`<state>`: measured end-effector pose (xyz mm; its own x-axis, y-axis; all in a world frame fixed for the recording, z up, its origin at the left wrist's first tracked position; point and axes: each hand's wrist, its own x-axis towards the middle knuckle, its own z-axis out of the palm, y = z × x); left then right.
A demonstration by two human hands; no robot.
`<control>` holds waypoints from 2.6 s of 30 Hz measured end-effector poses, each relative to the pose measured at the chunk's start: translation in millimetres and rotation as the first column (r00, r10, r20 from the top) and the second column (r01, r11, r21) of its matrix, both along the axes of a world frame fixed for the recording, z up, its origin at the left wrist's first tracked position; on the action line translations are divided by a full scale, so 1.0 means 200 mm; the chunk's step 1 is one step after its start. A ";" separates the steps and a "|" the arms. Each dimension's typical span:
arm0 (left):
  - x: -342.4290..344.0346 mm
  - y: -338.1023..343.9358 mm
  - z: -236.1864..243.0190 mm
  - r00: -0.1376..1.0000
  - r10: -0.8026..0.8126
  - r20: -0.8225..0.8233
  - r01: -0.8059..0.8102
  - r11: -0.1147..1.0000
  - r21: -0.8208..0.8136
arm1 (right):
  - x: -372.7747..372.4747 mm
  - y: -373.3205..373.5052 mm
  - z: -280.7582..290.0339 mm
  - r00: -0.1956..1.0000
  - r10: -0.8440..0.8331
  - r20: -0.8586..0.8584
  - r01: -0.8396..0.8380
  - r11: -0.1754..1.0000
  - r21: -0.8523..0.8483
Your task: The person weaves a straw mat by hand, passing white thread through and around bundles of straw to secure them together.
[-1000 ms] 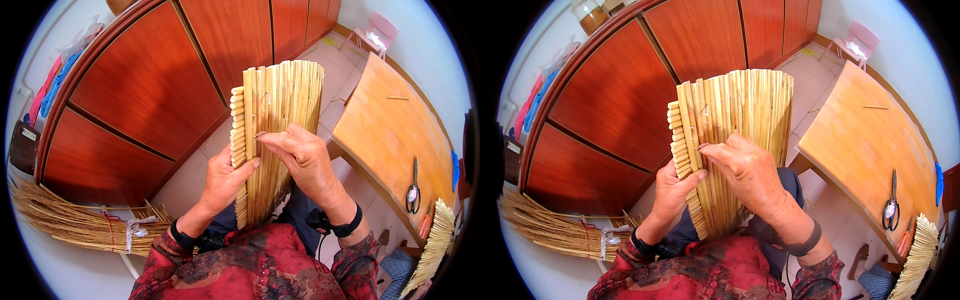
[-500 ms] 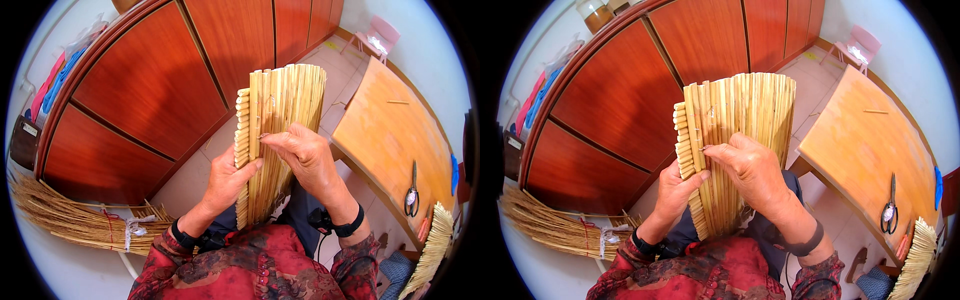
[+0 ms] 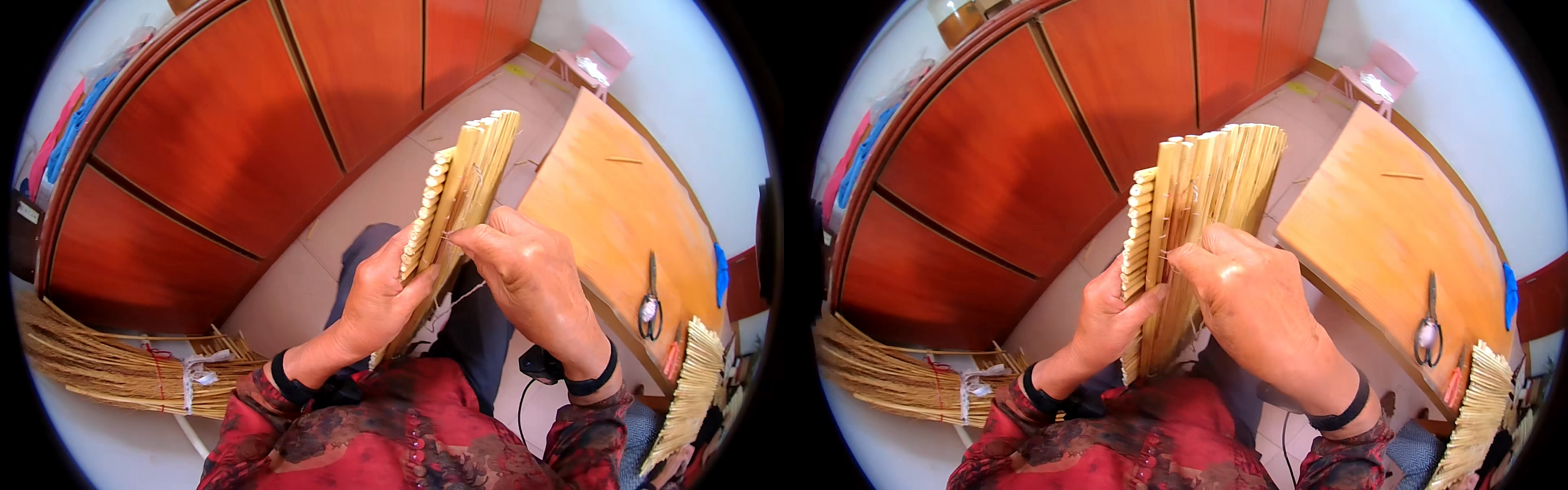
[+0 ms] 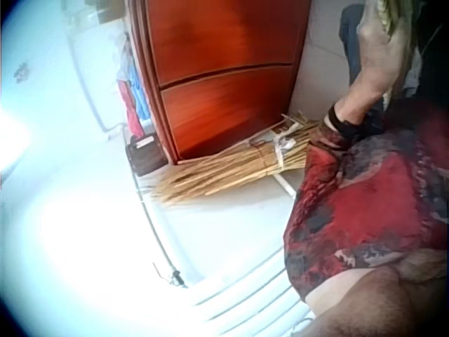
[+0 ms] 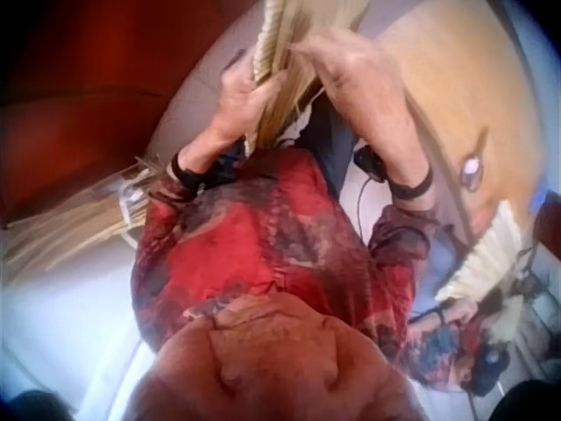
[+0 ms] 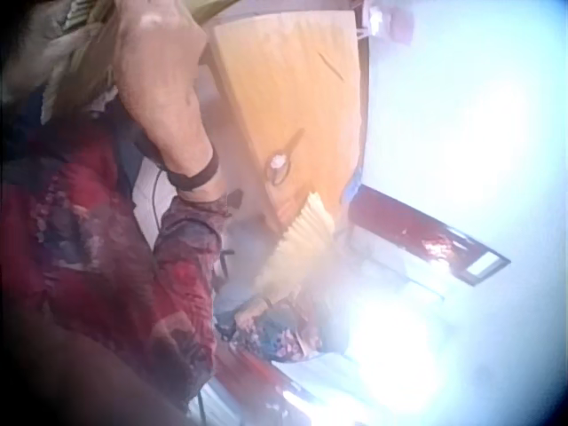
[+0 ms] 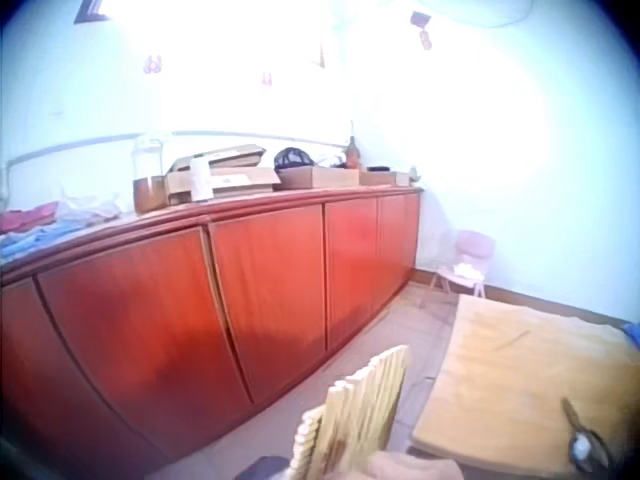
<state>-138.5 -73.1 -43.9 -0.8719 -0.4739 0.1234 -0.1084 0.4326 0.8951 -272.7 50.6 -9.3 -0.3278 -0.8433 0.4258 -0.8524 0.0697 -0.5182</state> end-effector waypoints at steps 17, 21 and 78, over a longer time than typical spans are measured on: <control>-0.07 0.25 -0.25 0.967 -0.229 -0.115 0.184 0.932 -0.311 | 0.09 0.35 -0.22 0.875 -0.214 0.435 0.191 0.977 0.098; -0.07 0.23 -0.31 0.963 -0.244 -0.117 0.202 0.934 -0.294 | 0.10 0.34 -0.23 0.769 -0.253 0.587 0.180 0.967 0.182; -0.21 0.03 -0.30 0.967 -0.255 -0.021 0.249 0.955 -0.160 | -0.11 0.21 -0.29 0.816 -0.309 0.489 0.160 0.933 0.323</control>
